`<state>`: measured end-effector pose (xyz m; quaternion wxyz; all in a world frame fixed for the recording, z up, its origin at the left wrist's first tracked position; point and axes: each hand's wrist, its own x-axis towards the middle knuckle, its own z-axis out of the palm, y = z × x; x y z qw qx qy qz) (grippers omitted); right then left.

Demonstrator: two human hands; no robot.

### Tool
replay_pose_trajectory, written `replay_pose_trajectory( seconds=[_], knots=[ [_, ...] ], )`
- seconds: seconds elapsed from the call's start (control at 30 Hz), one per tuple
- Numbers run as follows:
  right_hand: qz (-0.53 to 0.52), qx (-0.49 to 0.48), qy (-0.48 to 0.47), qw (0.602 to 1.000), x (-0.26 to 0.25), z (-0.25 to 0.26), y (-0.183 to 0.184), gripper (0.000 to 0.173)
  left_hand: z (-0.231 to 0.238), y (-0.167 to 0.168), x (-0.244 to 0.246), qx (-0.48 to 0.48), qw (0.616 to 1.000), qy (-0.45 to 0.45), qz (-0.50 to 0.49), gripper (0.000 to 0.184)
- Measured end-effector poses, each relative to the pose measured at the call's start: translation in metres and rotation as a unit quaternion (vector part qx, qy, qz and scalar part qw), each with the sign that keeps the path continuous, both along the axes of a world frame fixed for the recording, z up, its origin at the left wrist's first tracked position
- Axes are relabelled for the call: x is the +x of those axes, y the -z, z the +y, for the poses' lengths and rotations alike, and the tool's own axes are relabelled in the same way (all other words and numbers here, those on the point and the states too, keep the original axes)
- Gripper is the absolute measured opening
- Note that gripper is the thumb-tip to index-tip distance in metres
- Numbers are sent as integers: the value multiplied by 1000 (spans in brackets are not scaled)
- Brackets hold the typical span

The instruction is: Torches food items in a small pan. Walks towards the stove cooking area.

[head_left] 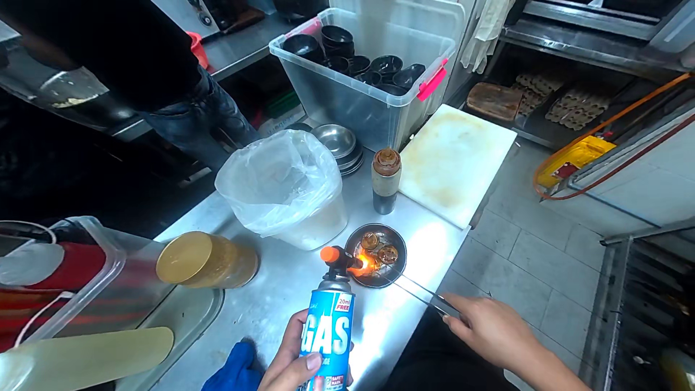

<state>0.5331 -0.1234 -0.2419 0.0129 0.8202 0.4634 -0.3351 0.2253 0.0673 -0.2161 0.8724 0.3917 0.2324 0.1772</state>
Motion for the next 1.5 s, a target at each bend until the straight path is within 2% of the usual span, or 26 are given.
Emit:
replay_pose_trajectory(
  seconds=[1.5],
  knots=[
    [-1, -1, -7, 1000, -1, 4, -1, 47, -1, -8, -9, 28, 999, -9, 22, 56]
  ],
)
